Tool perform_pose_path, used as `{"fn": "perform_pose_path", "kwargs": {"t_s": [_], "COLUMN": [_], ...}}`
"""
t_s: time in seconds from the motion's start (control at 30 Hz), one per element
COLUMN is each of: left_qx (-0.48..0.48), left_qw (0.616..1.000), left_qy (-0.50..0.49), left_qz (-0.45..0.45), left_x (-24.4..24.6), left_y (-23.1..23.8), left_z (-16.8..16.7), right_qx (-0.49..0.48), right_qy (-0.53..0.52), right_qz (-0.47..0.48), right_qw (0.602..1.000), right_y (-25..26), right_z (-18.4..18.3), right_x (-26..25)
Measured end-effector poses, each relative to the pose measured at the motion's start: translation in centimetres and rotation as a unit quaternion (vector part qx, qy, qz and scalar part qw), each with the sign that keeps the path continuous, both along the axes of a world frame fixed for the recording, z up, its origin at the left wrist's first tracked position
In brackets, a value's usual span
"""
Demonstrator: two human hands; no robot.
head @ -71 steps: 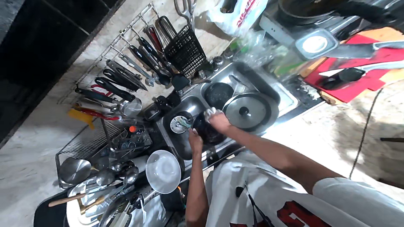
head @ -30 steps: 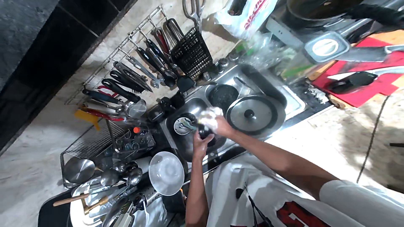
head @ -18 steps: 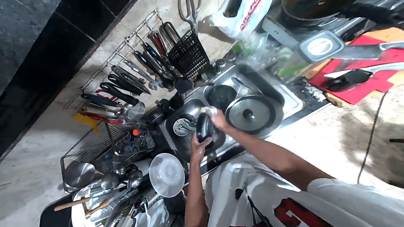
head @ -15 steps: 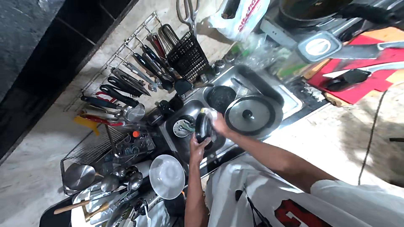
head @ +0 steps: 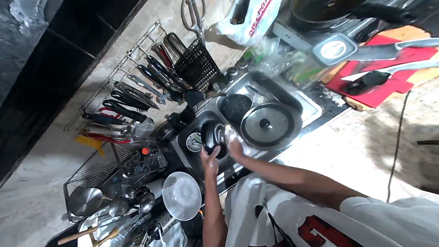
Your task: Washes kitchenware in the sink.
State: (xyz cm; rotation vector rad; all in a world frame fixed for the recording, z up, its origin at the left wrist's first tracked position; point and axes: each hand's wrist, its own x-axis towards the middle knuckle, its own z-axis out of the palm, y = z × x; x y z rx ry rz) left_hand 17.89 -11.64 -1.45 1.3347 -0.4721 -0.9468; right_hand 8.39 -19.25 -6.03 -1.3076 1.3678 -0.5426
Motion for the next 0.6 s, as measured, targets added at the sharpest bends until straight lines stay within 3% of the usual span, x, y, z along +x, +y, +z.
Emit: {"fn": "perform_pose_path", "kwargs": {"t_s": [0.07, 0.23, 0.4, 0.53, 0.6], "left_qx": [0.001, 0.013, 0.052, 0.054, 0.029], "left_qw": [1.000, 1.000, 0.996, 0.992, 0.987], "left_qy": [0.001, 0.014, 0.051, 0.095, 0.142], "left_qz": [0.002, -0.002, 0.051, 0.060, 0.076], "left_x": [0.3, -0.1, 0.1, -1.6, -2.2], "left_y": [-0.1, 0.0, 0.4, 0.7, 0.6], "left_z": [-0.1, -0.2, -0.3, -1.0, -0.9], "right_qx": [-0.048, -0.176, -0.304, -0.255, -0.293], "right_qy": [-0.018, -0.051, -0.069, -0.012, 0.033], "right_qz": [0.025, 0.060, 0.250, 0.201, 0.203], "right_qw": [0.998, 0.981, 0.917, 0.946, 0.934], "right_y": [1.5, -0.9, 1.5, -0.5, -0.6], "right_z": [1.2, 1.1, 1.1, 3.5, 3.4], "right_x": [0.0, 1.0, -0.8, 0.6, 2.0]}}
